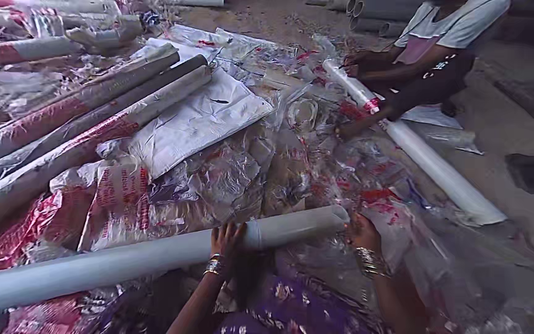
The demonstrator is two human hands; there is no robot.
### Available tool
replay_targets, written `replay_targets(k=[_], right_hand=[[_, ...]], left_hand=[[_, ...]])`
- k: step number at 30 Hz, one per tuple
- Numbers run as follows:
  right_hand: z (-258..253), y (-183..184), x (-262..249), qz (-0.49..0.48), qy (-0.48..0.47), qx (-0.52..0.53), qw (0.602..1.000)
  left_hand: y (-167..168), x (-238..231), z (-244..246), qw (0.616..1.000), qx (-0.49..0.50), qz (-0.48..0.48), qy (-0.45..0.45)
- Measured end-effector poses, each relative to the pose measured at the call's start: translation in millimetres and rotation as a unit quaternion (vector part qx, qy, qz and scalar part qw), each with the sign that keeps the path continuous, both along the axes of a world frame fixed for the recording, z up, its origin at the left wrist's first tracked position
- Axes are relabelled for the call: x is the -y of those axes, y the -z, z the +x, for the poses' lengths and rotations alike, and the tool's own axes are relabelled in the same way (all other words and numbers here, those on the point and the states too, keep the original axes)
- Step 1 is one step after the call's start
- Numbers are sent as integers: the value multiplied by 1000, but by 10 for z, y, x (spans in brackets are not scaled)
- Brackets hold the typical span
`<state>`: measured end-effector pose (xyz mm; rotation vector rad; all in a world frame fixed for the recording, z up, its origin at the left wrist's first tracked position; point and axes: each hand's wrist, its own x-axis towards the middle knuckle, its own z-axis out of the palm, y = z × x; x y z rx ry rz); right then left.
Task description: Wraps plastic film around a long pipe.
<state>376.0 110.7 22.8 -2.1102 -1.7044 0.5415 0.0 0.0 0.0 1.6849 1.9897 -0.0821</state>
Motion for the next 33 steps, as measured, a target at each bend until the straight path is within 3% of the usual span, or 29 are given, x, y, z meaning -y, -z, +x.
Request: replay_targets(k=[3,14,19,24,27,30,33], right_hand=[[-92,-61,-215,-101,-54,42,993],[-369,-129,-522,-216,-115,142,959],[-305,-72,-163,-180,-164,103,964],[-292,-84,261,-143,-127,51,980],[-402,-316,258,-166,-111,97,975],[-613,-374,115,-97,-123,107,982],[-921,-325,-203,-203,-184,93,957]], left_hand=[[-5,-28,-2,1000,-25,-15,11],[-59,32,37,999,-41,-25,18],[-96,-55,16,996,-48,-68,24],[-106,-107,-15,995,-41,-78,35],[-74,-131,-49,995,-48,-75,40],[-77,-150,-40,995,-43,-75,40],[-76,-120,-40,996,-39,-77,36]])
